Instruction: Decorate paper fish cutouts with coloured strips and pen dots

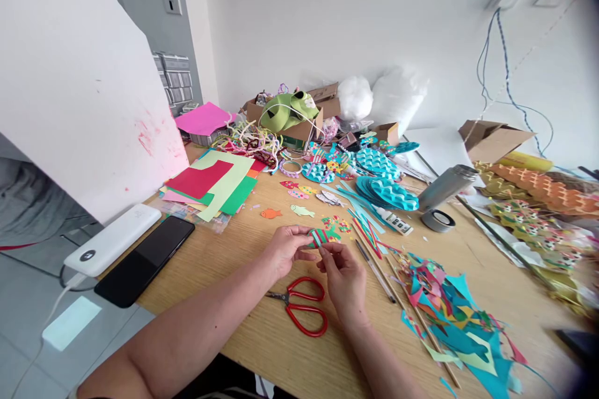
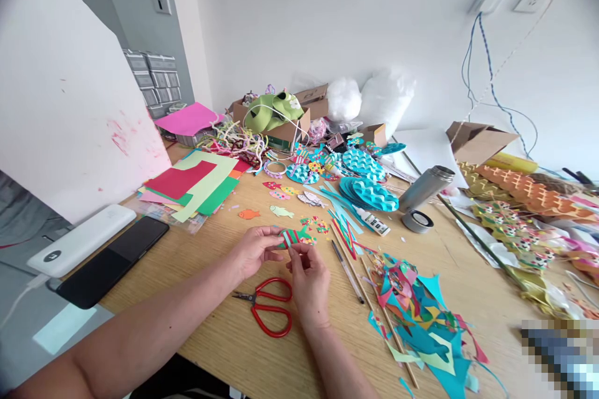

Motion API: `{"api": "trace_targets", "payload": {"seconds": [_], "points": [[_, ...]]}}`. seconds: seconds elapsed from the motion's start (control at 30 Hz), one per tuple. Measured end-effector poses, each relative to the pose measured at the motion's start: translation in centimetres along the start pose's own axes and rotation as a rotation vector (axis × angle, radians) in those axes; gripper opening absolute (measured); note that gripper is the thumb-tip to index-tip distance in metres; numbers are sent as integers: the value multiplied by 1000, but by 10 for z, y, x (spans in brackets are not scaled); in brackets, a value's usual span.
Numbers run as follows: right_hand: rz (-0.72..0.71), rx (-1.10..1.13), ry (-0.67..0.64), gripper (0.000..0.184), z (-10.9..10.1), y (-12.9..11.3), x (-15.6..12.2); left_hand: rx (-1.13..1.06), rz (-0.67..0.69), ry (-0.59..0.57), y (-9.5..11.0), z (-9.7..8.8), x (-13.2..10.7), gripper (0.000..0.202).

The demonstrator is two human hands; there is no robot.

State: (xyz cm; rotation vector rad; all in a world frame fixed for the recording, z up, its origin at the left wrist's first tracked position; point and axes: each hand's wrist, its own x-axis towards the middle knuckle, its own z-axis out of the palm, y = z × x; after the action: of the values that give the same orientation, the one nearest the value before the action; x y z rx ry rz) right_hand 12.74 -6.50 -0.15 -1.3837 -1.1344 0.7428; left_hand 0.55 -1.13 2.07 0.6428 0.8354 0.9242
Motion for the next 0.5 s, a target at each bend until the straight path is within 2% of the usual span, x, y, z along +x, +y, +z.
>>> {"api": "trace_targets", "payload": {"seconds": [0.5], "points": [[-33, -57, -13, 36, 0, 0, 0, -46, -34, -20, -1, -1, 3, 16]]}}
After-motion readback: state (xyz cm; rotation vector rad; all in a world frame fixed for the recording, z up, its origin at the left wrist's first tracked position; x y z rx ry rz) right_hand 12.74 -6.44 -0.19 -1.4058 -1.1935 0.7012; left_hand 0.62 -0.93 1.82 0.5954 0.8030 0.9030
